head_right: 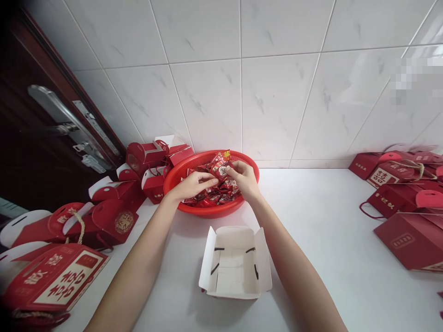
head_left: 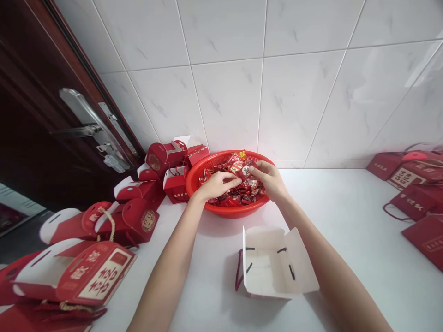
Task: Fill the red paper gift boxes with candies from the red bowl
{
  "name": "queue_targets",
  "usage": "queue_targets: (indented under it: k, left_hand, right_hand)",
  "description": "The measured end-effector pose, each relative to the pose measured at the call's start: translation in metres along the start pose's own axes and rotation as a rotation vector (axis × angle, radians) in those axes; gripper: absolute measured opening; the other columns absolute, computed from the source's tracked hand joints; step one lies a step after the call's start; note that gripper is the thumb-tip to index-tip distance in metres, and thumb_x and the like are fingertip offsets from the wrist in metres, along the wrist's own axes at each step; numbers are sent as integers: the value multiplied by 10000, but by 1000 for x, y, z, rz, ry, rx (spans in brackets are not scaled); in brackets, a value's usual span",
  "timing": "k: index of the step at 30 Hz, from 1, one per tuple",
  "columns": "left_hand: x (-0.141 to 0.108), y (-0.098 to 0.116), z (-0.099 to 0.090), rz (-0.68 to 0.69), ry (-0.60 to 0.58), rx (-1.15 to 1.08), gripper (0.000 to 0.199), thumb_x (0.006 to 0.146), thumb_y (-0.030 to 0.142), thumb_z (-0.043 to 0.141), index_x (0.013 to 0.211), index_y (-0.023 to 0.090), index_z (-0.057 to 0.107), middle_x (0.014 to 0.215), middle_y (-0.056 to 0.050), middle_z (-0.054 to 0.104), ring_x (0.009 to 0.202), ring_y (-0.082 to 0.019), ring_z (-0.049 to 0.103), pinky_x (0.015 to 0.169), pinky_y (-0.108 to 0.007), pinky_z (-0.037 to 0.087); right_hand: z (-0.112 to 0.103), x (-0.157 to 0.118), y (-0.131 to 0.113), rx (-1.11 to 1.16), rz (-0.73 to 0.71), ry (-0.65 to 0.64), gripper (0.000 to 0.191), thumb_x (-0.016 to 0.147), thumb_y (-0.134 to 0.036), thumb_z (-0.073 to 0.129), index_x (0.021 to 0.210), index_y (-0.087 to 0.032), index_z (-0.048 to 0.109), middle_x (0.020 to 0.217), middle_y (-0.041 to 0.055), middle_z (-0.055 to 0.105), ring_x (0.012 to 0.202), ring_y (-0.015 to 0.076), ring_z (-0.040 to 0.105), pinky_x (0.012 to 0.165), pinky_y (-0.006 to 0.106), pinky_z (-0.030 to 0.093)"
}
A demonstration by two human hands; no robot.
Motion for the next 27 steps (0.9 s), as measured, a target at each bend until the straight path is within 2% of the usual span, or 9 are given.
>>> queue_targets:
  k: [3,6,8,10,14,16,20,23,27]
  left_hand:
    - [0,-8,2,-69,-60,139,406,776,533,698,982,191,770,1078,-74,776,1020,-274,689,918,-342,503]
    - [-3,-12,7,-136,-184,228,410,683,504,791,970,213,788,1108,-71,779,1069,-290,690,914,-316,500]
    - [-6,-12,10,-174,-249,246,448,673,513,798,1010,217,788,1152,-73,768,1113,-301,678,921,-313,496]
    - [-9,-12,11,-210,-283,290,535,700,522,773,1137,215,756,1251,-84,730,1147,-303,668,946,-324,489]
    - [-12,-11,12,-239,-319,366,669,709,531,769,1298,232,662,1396,-81,642,1248,-304,608,1003,-326,455]
    - [-12,-10,13,-253,-327,379,629,722,532,756,1268,233,667,1370,-81,656,1219,-302,616,981,-329,457]
    - [-10,-5,13,-245,-290,424,514,698,495,782,1119,213,694,1198,-85,711,1066,-291,655,850,-315,482]
    - [-9,-2,12,-224,-231,456,501,666,428,819,1090,205,672,1128,-84,706,997,-281,655,780,-301,473]
    - [-8,-1,12,-200,-208,462,474,671,426,814,1068,211,669,1074,-73,706,973,-281,648,751,-300,456]
  right_hand:
    - [-7,1,2,12,-15,156,289,663,-438,793,699,-218,609,751,1,689,754,183,649,770,342,544]
    - [-8,-1,-2,25,-37,256,196,681,-364,737,692,-218,607,705,-13,673,708,170,626,724,319,528]
    - [-8,-4,-7,2,-55,286,145,681,-325,715,700,-219,618,684,-21,661,702,170,616,707,309,522]
    - [-7,-7,-9,-21,-50,297,145,683,-322,719,693,-219,617,695,-8,675,743,193,637,714,314,528]
    - [-6,-8,-5,49,-19,286,218,706,-381,744,833,-222,666,845,43,748,844,254,695,726,357,561]
    - [-6,-9,-5,76,-20,289,240,706,-386,750,865,-224,672,862,51,755,860,264,708,752,379,577]
    - [-5,-8,-3,95,3,309,254,708,-395,750,881,-232,661,838,50,753,840,269,719,755,402,592]
    - [-5,-8,-3,103,12,319,272,704,-409,746,885,-231,649,812,47,747,813,269,722,734,403,595]
    - [-4,-8,-4,89,10,298,274,709,-427,746,863,-237,623,789,43,742,813,273,727,727,399,594]
Point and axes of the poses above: each hand's wrist, its own x-axis towards the middle knuckle, its own z-axis out of the palm, y = z × x, the point moved 5 cm from there along x, towards the middle knuckle
